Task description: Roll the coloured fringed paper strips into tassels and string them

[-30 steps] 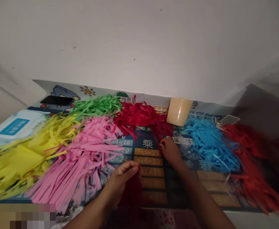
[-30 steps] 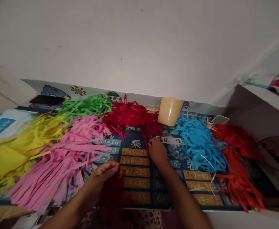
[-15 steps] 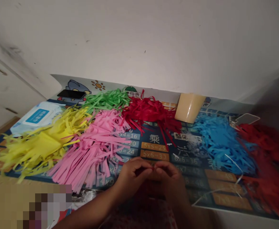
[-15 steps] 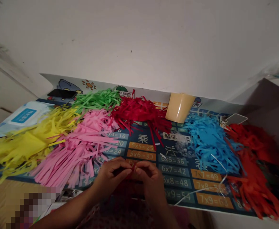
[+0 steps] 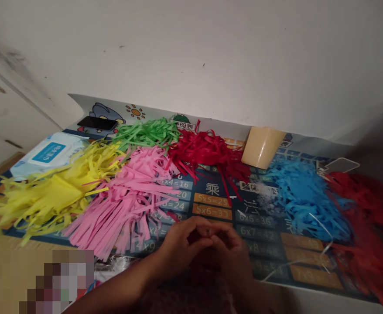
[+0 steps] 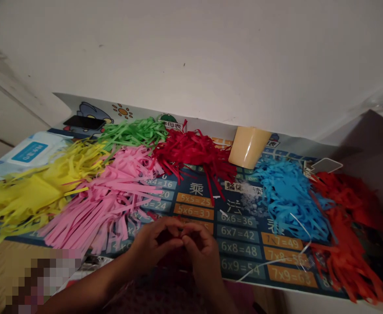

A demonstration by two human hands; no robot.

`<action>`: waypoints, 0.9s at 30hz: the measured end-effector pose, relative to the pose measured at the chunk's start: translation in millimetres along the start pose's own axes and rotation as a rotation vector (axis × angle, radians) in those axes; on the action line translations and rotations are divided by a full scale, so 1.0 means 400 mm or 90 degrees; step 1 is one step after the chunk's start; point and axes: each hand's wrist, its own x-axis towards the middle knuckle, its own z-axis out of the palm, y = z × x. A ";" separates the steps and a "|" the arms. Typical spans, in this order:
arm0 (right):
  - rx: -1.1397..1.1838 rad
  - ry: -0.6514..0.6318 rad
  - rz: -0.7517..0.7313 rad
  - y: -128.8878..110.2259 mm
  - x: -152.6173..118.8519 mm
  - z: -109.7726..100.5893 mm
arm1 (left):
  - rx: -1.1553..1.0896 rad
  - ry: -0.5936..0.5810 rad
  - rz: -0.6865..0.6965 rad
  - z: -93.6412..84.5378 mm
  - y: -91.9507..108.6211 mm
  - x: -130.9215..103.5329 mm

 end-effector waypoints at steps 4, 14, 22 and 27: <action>0.027 0.014 -0.022 0.002 -0.002 -0.002 | -0.040 -0.012 -0.033 -0.008 0.004 0.003; -0.073 0.009 -0.086 -0.011 0.006 -0.024 | 0.020 0.007 0.065 -0.008 -0.008 -0.002; -0.169 0.031 -0.152 -0.017 -0.015 -0.039 | 0.069 -0.001 0.127 -0.004 0.006 -0.001; -0.203 0.059 -0.187 -0.013 -0.030 -0.041 | 0.094 0.030 0.233 0.004 0.004 -0.015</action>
